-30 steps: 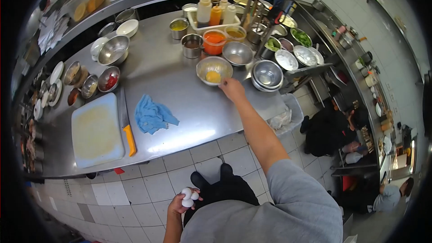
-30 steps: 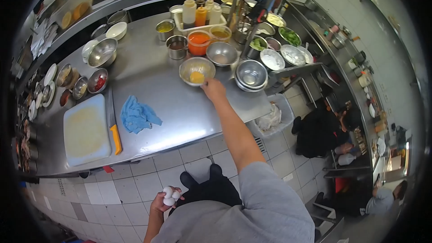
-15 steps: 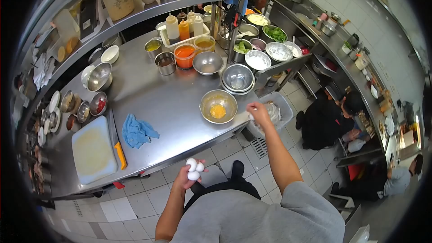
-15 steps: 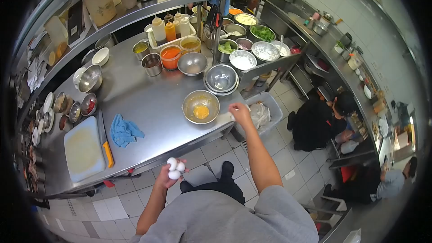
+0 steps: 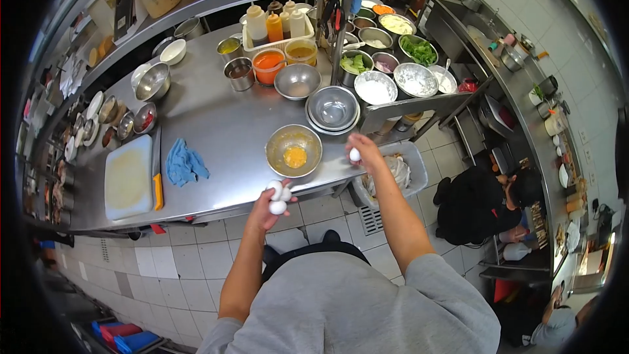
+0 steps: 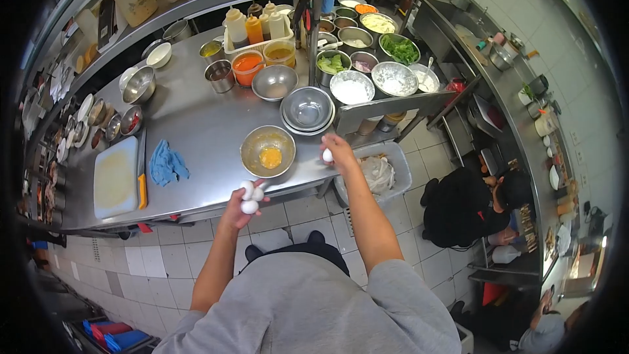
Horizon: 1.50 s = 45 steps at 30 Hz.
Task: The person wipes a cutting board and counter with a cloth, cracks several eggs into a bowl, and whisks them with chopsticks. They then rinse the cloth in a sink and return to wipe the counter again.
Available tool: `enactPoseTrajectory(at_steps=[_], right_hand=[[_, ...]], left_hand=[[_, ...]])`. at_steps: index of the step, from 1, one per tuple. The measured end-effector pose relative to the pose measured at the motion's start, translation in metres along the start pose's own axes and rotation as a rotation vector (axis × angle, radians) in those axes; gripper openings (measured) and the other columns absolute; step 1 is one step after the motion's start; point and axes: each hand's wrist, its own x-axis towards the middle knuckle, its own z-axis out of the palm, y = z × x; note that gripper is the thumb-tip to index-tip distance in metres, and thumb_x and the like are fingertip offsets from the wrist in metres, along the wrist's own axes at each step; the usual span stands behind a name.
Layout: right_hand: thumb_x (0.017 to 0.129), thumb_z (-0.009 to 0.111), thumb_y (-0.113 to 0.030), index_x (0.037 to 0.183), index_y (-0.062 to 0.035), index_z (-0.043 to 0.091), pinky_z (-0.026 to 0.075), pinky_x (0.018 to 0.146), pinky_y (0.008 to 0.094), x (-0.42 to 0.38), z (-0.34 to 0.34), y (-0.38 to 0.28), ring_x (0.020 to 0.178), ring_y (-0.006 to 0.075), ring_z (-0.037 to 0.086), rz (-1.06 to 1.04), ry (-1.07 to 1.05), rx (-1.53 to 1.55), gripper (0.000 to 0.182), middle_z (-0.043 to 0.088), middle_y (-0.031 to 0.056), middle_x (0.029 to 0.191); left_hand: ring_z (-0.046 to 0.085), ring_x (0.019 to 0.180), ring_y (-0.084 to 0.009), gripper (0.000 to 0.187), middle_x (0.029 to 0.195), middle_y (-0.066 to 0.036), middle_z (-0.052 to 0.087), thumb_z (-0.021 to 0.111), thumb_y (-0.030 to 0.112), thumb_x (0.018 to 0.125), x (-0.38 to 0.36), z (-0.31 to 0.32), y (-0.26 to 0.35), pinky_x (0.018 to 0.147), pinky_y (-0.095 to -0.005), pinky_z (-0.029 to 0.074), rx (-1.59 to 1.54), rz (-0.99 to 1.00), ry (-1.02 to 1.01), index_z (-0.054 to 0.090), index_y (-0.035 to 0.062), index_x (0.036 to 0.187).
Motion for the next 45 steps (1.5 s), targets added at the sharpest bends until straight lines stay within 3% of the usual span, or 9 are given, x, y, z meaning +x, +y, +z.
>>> enactPoseTrajectory(at_steps=[2, 7, 15, 20, 28, 31, 35, 41, 45], right_hand=[[0.092, 0.067, -0.039, 0.140, -0.0124, 0.045, 0.050, 0.057, 0.0303, 0.002, -0.011, 0.022, 0.070, 0.0138, 0.064, 0.173, -0.150, -0.052, 0.059, 0.069, 0.0037, 0.098], [0.093, 0.065, -0.037, 0.141, -0.0097, 0.042, 0.051, 0.058, 0.0306, -0.031, 0.041, 0.028, 0.071, 0.0127, 0.064, 0.091, -0.289, -0.113, 0.060, 0.068, 0.0031, 0.099], [0.092, 0.067, -0.027, 0.151, -0.0128, 0.030, 0.049, 0.050, 0.0266, -0.064, 0.043, 0.025, 0.066, 0.0149, 0.065, 0.074, -0.264, -0.056, 0.071, 0.068, 0.0068, 0.096], [0.096, 0.062, -0.030, 0.146, -0.0120, 0.038, 0.046, 0.045, 0.0234, -0.088, 0.000, 0.034, 0.065, 0.0149, 0.066, 0.091, -0.153, -0.040, 0.058, 0.067, 0.0068, 0.095], [0.097, 0.060, -0.028, 0.129, -0.0107, 0.052, 0.054, 0.070, 0.0319, -0.108, -0.056, 0.062, 0.083, 0.0177, 0.066, 0.189, 0.030, 0.344, 0.037, 0.067, 0.0070, 0.100], [0.093, 0.060, -0.007, 0.123, -0.0016, 0.050, 0.056, 0.089, 0.0385, -0.110, -0.081, 0.078, 0.101, 0.0298, 0.064, 0.039, 0.115, 0.773, 0.032, 0.059, 0.0169, 0.118], [0.093, 0.059, -0.004, 0.123, -0.0023, 0.045, 0.057, 0.084, 0.0353, -0.108, -0.071, 0.025, 0.100, 0.0299, 0.065, -0.027, 0.125, 0.808, 0.033, 0.060, 0.0167, 0.115], [0.094, 0.061, -0.010, 0.128, -0.0055, 0.045, 0.052, 0.066, 0.0284, -0.052, -0.040, -0.065, 0.094, 0.0188, 0.065, -0.277, 0.029, 0.288, 0.038, 0.060, 0.0113, 0.115], [0.092, 0.064, -0.017, 0.129, -0.0057, 0.047, 0.053, 0.074, 0.0362, -0.003, -0.024, -0.099, 0.096, 0.0246, 0.064, -0.361, 0.140, -0.046, 0.042, 0.059, 0.0133, 0.118]], left_hand=[[0.064, 0.101, -0.0284, 0.067, 0.119, -0.016, 0.059, 0.051, 0.037, 0.090, -0.009, -0.009, 0.009, 0.054, -0.0329, 0.060, 0.032, 0.049, 0.041, 0.037, 0.0027, 0.147], [0.066, 0.093, -0.0260, 0.074, 0.111, -0.018, 0.061, 0.053, 0.034, 0.089, 0.005, -0.028, 0.053, 0.055, -0.0316, 0.060, 0.158, 0.082, 0.103, 0.027, 0.0067, 0.153], [0.066, 0.102, -0.0289, 0.078, 0.127, -0.019, 0.054, 0.057, 0.032, 0.086, 0.026, -0.016, 0.043, 0.052, -0.0314, 0.060, 0.241, -0.115, -0.004, 0.026, 0.0052, 0.152], [0.064, 0.106, -0.0302, 0.084, 0.143, -0.016, 0.043, 0.062, 0.036, 0.082, 0.023, 0.018, 0.008, 0.053, -0.0321, 0.061, 0.278, -0.159, -0.095, 0.028, 0.0023, 0.151], [0.062, 0.103, -0.0215, 0.066, 0.117, -0.009, 0.054, 0.055, 0.026, 0.091, 0.039, 0.031, -0.022, 0.056, -0.0317, 0.058, 0.292, -0.260, -0.164, 0.033, 0.0059, 0.150], [0.063, 0.105, -0.0251, 0.063, 0.137, -0.011, 0.046, 0.056, 0.030, 0.090, 0.033, 0.030, -0.021, 0.055, -0.0313, 0.060, 0.272, -0.224, -0.170, 0.037, 0.0036, 0.145], [0.063, 0.107, -0.0284, 0.063, 0.152, -0.012, 0.038, 0.056, 0.034, 0.089, 0.016, 0.020, -0.018, 0.054, -0.0310, 0.061, 0.236, -0.206, -0.160, 0.039, 0.0027, 0.141], [0.064, 0.105, -0.0277, 0.055, 0.149, -0.011, 0.042, 0.059, 0.031, 0.090, -0.014, 0.009, -0.019, 0.055, -0.0317, 0.062, 0.169, -0.194, -0.129, 0.044, 0.0013, 0.134], [0.063, 0.108, -0.0295, 0.070, 0.149, -0.013, 0.040, 0.062, 0.036, 0.086, -0.031, 0.006, -0.020, 0.054, -0.0322, 0.061, 0.165, -0.214, -0.106, 0.039, -0.0006, 0.142]])
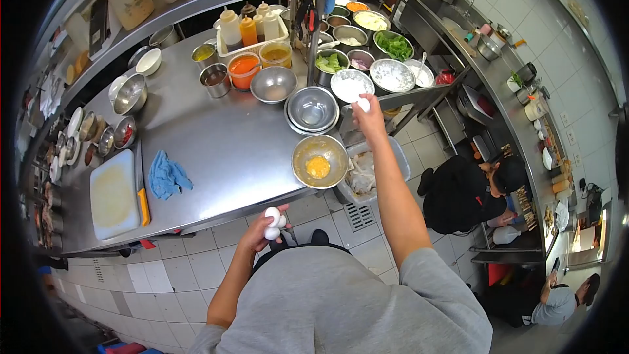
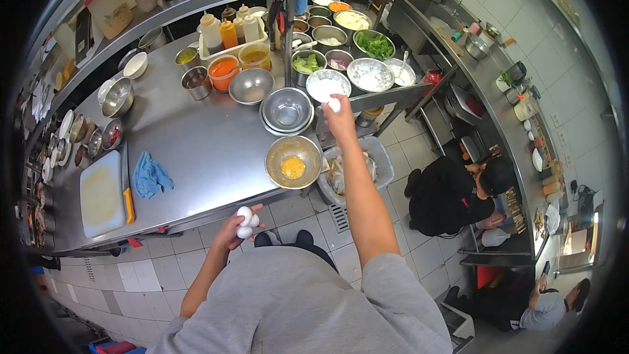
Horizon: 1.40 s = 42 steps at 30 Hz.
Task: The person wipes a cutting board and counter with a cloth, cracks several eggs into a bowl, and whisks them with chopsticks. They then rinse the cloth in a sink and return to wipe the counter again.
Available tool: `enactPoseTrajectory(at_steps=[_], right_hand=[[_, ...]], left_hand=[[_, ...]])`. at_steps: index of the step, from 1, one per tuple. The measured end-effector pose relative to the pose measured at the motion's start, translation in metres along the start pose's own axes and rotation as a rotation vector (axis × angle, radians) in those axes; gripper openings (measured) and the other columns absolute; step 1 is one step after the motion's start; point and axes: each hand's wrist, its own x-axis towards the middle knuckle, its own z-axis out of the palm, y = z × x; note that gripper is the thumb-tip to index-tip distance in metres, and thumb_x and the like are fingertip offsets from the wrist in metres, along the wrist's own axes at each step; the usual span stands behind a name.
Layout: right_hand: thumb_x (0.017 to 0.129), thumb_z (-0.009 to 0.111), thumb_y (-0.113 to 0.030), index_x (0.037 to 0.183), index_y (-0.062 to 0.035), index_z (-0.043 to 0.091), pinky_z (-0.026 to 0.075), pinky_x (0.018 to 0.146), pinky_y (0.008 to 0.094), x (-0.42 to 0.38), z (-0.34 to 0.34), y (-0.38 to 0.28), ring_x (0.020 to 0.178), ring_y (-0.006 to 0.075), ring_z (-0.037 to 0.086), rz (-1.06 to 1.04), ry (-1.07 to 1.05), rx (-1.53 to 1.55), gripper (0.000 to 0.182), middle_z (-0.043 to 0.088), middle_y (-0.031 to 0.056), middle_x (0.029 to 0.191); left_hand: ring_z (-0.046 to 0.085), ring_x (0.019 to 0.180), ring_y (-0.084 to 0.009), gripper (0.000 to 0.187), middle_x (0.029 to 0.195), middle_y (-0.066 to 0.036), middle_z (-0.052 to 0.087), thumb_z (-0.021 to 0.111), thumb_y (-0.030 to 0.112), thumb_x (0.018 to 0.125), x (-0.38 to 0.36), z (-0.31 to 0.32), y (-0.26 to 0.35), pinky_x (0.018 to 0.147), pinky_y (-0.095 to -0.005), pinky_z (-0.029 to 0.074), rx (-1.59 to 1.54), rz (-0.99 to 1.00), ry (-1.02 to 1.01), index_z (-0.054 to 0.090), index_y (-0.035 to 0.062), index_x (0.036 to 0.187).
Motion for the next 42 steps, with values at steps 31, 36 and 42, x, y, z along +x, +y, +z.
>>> enactPoseTrajectory(at_steps=[31, 36, 42], right_hand=[[0.088, 0.069, -0.035, 0.127, -0.0070, 0.057, 0.048, 0.093, 0.0407, -0.079, 0.081, 0.047, 0.111, 0.0376, 0.060, -0.280, -0.056, -0.842, 0.050, 0.061, 0.0200, 0.125], [0.088, 0.070, -0.031, 0.129, -0.0035, 0.054, 0.046, 0.096, 0.0383, -0.069, 0.074, 0.061, 0.115, 0.0337, 0.059, -0.237, -0.214, -0.665, 0.052, 0.060, 0.0197, 0.127], [0.085, 0.073, -0.022, 0.126, -0.0036, 0.056, 0.046, 0.094, 0.0371, -0.054, 0.017, 0.061, 0.110, 0.0284, 0.058, -0.203, 0.240, -0.459, 0.048, 0.059, 0.0188, 0.124]], left_hand=[[0.063, 0.101, -0.0210, 0.050, 0.132, -0.011, 0.052, 0.051, 0.027, 0.097, 0.001, -0.011, -0.002, 0.053, -0.0282, 0.059, 0.003, -0.095, -0.078, 0.043, 0.0057, 0.141], [0.064, 0.096, -0.0187, 0.049, 0.119, -0.007, 0.057, 0.051, 0.036, 0.099, 0.012, -0.003, -0.001, 0.053, -0.0277, 0.058, 0.112, -0.151, -0.024, 0.044, 0.0071, 0.138], [0.064, 0.090, -0.0174, 0.046, 0.115, -0.004, 0.060, 0.050, 0.044, 0.100, 0.033, 0.034, 0.029, 0.052, -0.0278, 0.056, 0.139, -0.174, -0.068, 0.046, 0.0100, 0.131]])
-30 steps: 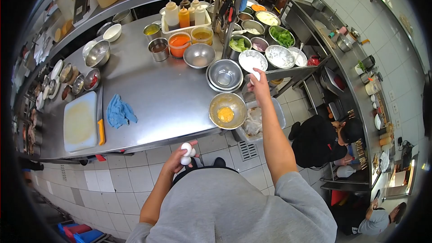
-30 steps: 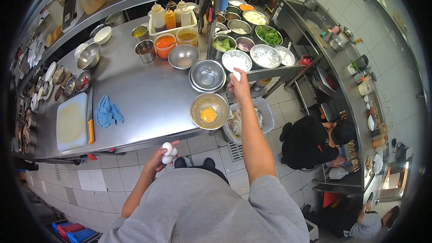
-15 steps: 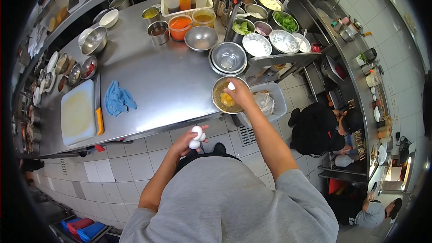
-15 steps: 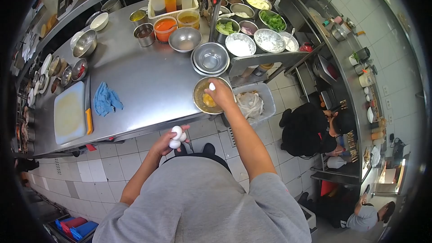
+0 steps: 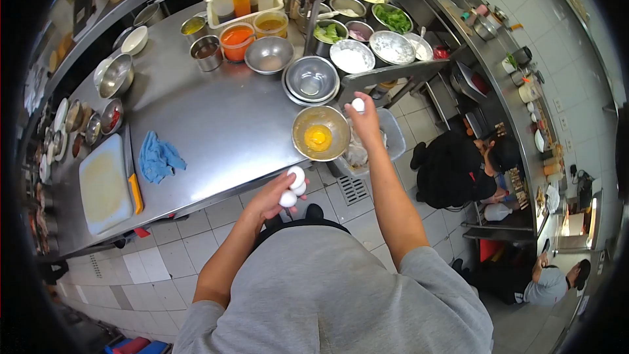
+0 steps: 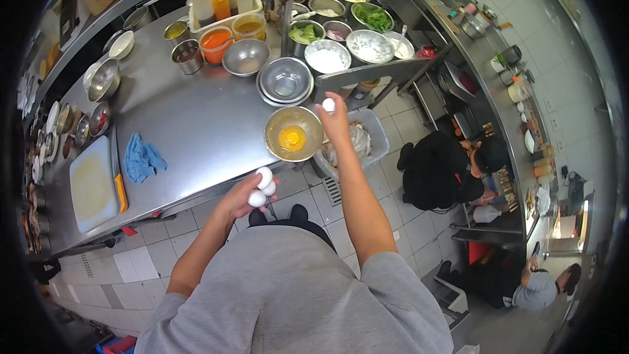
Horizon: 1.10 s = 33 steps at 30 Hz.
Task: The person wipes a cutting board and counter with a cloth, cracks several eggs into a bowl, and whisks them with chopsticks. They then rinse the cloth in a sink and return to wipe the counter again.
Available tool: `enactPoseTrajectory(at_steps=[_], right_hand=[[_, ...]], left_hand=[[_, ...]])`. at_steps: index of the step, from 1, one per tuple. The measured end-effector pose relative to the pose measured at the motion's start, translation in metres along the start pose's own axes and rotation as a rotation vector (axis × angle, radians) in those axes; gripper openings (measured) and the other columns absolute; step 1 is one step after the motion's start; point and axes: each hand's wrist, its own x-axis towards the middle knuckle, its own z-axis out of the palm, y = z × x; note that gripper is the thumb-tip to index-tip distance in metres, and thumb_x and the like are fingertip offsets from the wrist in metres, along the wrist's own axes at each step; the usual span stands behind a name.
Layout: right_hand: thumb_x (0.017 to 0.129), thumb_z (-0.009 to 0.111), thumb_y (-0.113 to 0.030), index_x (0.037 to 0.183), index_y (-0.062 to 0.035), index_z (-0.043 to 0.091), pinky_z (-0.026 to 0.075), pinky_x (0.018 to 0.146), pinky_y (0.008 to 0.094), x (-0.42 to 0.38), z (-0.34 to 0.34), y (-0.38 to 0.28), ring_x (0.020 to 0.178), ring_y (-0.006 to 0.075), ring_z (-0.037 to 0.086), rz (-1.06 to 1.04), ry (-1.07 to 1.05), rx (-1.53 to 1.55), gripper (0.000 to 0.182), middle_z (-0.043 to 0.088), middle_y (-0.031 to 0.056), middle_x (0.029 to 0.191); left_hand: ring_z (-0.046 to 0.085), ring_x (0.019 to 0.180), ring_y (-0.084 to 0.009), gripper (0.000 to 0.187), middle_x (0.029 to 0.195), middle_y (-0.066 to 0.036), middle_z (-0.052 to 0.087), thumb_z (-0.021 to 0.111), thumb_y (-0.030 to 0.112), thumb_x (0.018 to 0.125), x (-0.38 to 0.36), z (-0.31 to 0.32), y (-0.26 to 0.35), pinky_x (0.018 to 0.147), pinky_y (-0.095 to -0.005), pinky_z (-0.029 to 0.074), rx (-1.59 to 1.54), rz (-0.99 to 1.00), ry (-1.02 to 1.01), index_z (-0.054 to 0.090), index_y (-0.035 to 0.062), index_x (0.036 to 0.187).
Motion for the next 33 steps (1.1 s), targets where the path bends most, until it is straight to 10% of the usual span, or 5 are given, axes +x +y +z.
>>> enactPoseTrajectory(at_steps=[5, 9, 12, 21, 33], right_hand=[[0.089, 0.071, -0.025, 0.141, -0.0094, 0.047, 0.050, 0.086, 0.0319, -0.005, -0.038, 0.025, 0.098, 0.0178, 0.059, -0.510, 0.341, -1.103, 0.060, 0.062, 0.0114, 0.119], [0.083, 0.077, -0.020, 0.141, -0.0082, 0.047, 0.050, 0.087, 0.0324, -0.076, -0.048, -0.075, 0.105, 0.0179, 0.059, 0.040, -0.919, -0.058, 0.067, 0.060, 0.0105, 0.121], [0.081, 0.077, -0.013, 0.136, -0.0072, 0.050, 0.051, 0.087, 0.0308, -0.111, -0.023, -0.080, 0.107, 0.0166, 0.058, -0.358, -0.816, -0.214, 0.062, 0.057, 0.0090, 0.120], [0.089, 0.062, -0.003, 0.127, -0.0059, 0.041, 0.056, 0.080, 0.0331, 0.013, -0.026, -0.048, 0.100, 0.0193, 0.063, 0.253, -0.145, 0.768, 0.044, 0.057, 0.0107, 0.114], [0.090, 0.066, -0.020, 0.124, -0.0055, 0.050, 0.050, 0.084, 0.0409, 0.078, 0.009, -0.025, 0.101, 0.0346, 0.061, -0.362, 0.111, -0.320, 0.040, 0.060, 0.0180, 0.113]], left_hand=[[0.065, 0.086, -0.0188, 0.045, 0.116, -0.007, 0.061, 0.041, 0.047, 0.103, 0.025, 0.034, 0.039, 0.050, -0.0299, 0.054, 0.014, 0.031, 0.038, 0.048, 0.0101, 0.127], [0.060, 0.080, -0.0119, 0.051, 0.105, -0.002, 0.059, 0.051, 0.054, 0.097, 0.036, 0.050, 0.038, 0.049, -0.0272, 0.051, 0.098, -0.082, 0.062, 0.047, 0.0130, 0.128], [0.060, 0.080, -0.0108, 0.053, 0.104, 0.001, 0.058, 0.051, 0.057, 0.096, 0.037, 0.053, 0.036, 0.050, -0.0278, 0.051, 0.194, -0.096, -0.004, 0.048, 0.0149, 0.127], [0.063, 0.085, -0.0164, 0.029, 0.112, -0.003, 0.055, 0.050, 0.024, 0.096, 0.019, 0.031, 0.050, 0.052, -0.0286, 0.053, 0.092, -0.006, 0.023, 0.051, 0.0132, 0.123], [0.067, 0.083, -0.0216, 0.032, 0.116, -0.010, 0.059, 0.044, 0.015, 0.096, -0.009, 0.007, 0.026, 0.050, -0.0309, 0.057, -0.136, 0.043, 0.065, 0.045, 0.0114, 0.127]])
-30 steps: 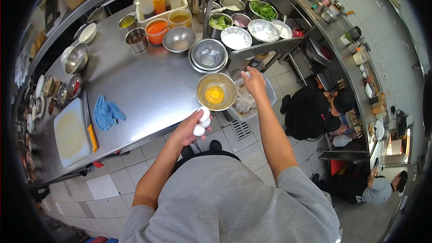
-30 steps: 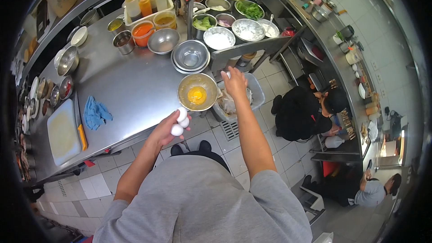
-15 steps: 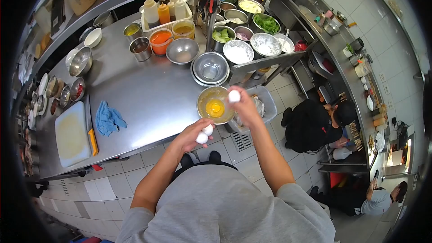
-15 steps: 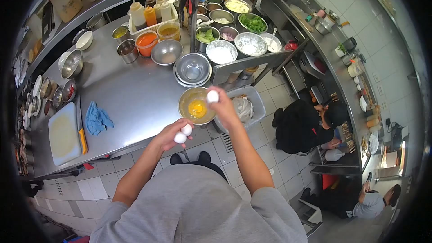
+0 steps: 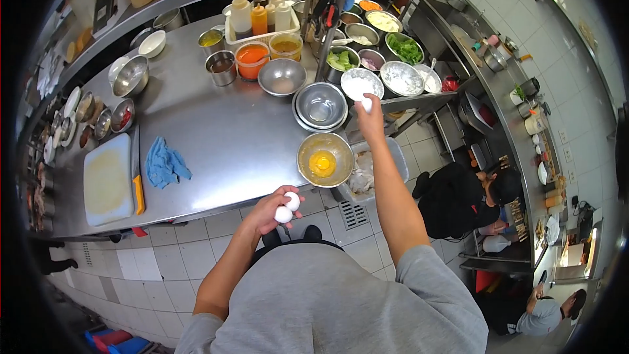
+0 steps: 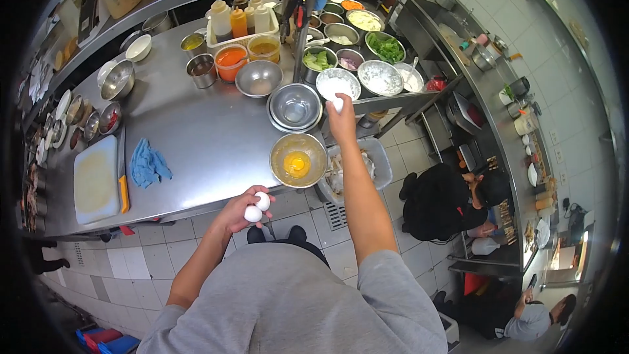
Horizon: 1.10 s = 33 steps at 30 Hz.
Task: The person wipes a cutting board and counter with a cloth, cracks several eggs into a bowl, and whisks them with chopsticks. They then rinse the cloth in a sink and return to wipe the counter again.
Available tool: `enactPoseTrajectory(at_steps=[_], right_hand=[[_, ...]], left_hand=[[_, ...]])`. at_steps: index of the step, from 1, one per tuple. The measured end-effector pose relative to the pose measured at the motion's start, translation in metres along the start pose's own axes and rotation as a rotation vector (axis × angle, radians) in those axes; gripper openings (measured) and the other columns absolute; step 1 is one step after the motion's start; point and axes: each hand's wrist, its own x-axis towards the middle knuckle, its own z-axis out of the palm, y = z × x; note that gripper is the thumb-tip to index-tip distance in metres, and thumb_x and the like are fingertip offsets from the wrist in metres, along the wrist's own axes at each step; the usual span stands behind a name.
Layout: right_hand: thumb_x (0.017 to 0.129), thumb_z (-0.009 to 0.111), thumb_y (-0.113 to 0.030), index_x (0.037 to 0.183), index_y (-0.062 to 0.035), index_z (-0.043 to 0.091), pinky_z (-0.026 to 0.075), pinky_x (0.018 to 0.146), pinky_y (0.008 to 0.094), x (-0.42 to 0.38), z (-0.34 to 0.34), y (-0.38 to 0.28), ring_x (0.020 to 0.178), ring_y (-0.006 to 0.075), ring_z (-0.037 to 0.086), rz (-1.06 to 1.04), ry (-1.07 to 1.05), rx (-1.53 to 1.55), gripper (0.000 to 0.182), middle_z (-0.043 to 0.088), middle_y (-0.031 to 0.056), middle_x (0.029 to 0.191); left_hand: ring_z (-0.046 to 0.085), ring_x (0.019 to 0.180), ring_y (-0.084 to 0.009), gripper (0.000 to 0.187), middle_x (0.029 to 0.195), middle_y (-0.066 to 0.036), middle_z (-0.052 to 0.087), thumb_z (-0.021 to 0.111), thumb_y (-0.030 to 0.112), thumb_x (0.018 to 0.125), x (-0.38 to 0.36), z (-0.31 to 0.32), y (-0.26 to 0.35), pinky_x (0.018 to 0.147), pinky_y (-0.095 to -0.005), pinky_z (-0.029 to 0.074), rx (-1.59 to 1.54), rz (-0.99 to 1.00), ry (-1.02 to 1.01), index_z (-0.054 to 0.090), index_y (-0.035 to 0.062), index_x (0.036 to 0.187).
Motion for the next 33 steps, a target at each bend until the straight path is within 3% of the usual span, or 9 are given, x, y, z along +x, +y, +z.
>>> enactPoseTrajectory(at_steps=[2, 3, 6, 11, 15, 19, 24, 28, 33], right_hand=[[0.093, 0.065, -0.018, 0.123, -0.0061, 0.053, 0.050, 0.077, 0.0293, -0.013, -0.018, -0.028, 0.093, 0.0182, 0.063, 0.586, -0.227, 0.781, 0.034, 0.063, 0.0089, 0.105], [0.093, 0.064, -0.014, 0.123, -0.0083, 0.053, 0.048, 0.067, 0.0229, -0.024, -0.013, -0.028, 0.085, 0.0085, 0.059, 0.570, -0.292, 0.994, 0.032, 0.061, 0.0006, 0.099], [0.092, 0.065, -0.012, 0.123, -0.0087, 0.053, 0.049, 0.072, 0.0255, -0.059, 0.002, -0.027, 0.087, 0.0115, 0.060, 0.403, -0.550, 0.816, 0.033, 0.062, 0.0012, 0.097], [0.086, 0.072, -0.026, 0.121, -0.0070, 0.055, 0.048, 0.092, 0.0383, -0.093, 0.037, -0.018, 0.105, 0.0313, 0.063, 0.160, -0.586, 0.326, 0.043, 0.065, 0.0177, 0.114], [0.088, 0.069, -0.035, 0.121, -0.0066, 0.057, 0.048, 0.092, 0.0426, -0.100, 0.039, -0.028, 0.110, 0.0385, 0.060, 0.059, -0.596, 0.049, 0.044, 0.064, 0.0195, 0.117], [0.089, 0.067, -0.038, 0.123, -0.0068, 0.056, 0.048, 0.092, 0.0423, -0.093, 0.027, -0.051, 0.110, 0.0382, 0.060, 0.044, -0.552, -0.003, 0.047, 0.063, 0.0196, 0.119], [0.090, 0.065, -0.040, 0.126, -0.0057, 0.054, 0.049, 0.089, 0.0419, -0.087, 0.010, -0.082, 0.106, 0.0383, 0.062, 0.057, -0.108, 0.251, 0.051, 0.065, 0.0212, 0.114], [0.092, 0.066, -0.035, 0.125, -0.0040, 0.053, 0.049, 0.086, 0.0394, -0.092, 0.025, -0.058, 0.101, 0.0343, 0.064, 0.034, -0.499, 0.056, 0.047, 0.065, 0.0201, 0.110], [0.093, 0.067, -0.025, 0.124, -0.0043, 0.051, 0.048, 0.081, 0.0315, -0.074, -0.005, -0.007, 0.091, 0.0166, 0.056, 0.335, 0.097, 0.413, 0.041, 0.059, 0.0092, 0.104]], left_hand=[[0.068, 0.083, -0.0272, 0.032, 0.116, -0.016, 0.058, 0.044, 0.013, 0.093, -0.003, -0.006, -0.001, 0.047, -0.0333, 0.060, -0.039, 0.029, 0.015, 0.044, 0.0090, 0.126], [0.068, 0.083, -0.0272, 0.032, 0.116, -0.016, 0.058, 0.044, 0.013, 0.093, -0.003, -0.008, -0.001, 0.047, -0.0333, 0.060, -0.048, 0.026, 0.022, 0.044, 0.0090, 0.126], [0.067, 0.081, -0.0219, 0.031, 0.114, -0.011, 0.060, 0.043, 0.015, 0.095, -0.006, -0.013, -0.005, 0.048, -0.0313, 0.058, -0.057, 0.017, 0.037, 0.046, 0.0113, 0.126], [0.067, 0.081, -0.0216, 0.032, 0.114, -0.011, 0.060, 0.044, 0.016, 0.095, -0.001, -0.013, -0.008, 0.046, -0.0307, 0.057, -0.041, 0.006, 0.023, 0.046, 0.0118, 0.127], [0.067, 0.079, -0.0209, 0.032, 0.113, -0.010, 0.060, 0.045, 0.016, 0.096, 0.003, -0.013, -0.010, 0.046, -0.0298, 0.056, -0.019, -0.005, 0.020, 0.045, 0.0116, 0.127], [0.067, 0.075, -0.0205, 0.032, 0.112, -0.010, 0.060, 0.044, 0.016, 0.097, 0.001, -0.012, -0.009, 0.046, -0.0295, 0.056, -0.032, -0.010, 0.038, 0.045, 0.0112, 0.128], [0.066, 0.069, -0.0172, 0.033, 0.104, -0.011, 0.064, 0.043, 0.032, 0.104, 0.001, -0.011, -0.006, 0.045, -0.0276, 0.054, -0.032, 0.007, 0.037, 0.044, 0.0108, 0.129], [0.067, 0.069, -0.0197, 0.037, 0.101, -0.015, 0.064, 0.045, 0.036, 0.103, 0.010, -0.010, -0.007, 0.048, -0.0287, 0.057, -0.023, 0.051, 0.063, 0.044, 0.0092, 0.128], [0.066, 0.068, -0.0176, 0.032, 0.101, -0.012, 0.064, 0.053, 0.030, 0.101, 0.020, -0.003, 0.000, 0.050, -0.0278, 0.055, 0.010, 0.109, 0.161, 0.044, 0.0099, 0.124]])
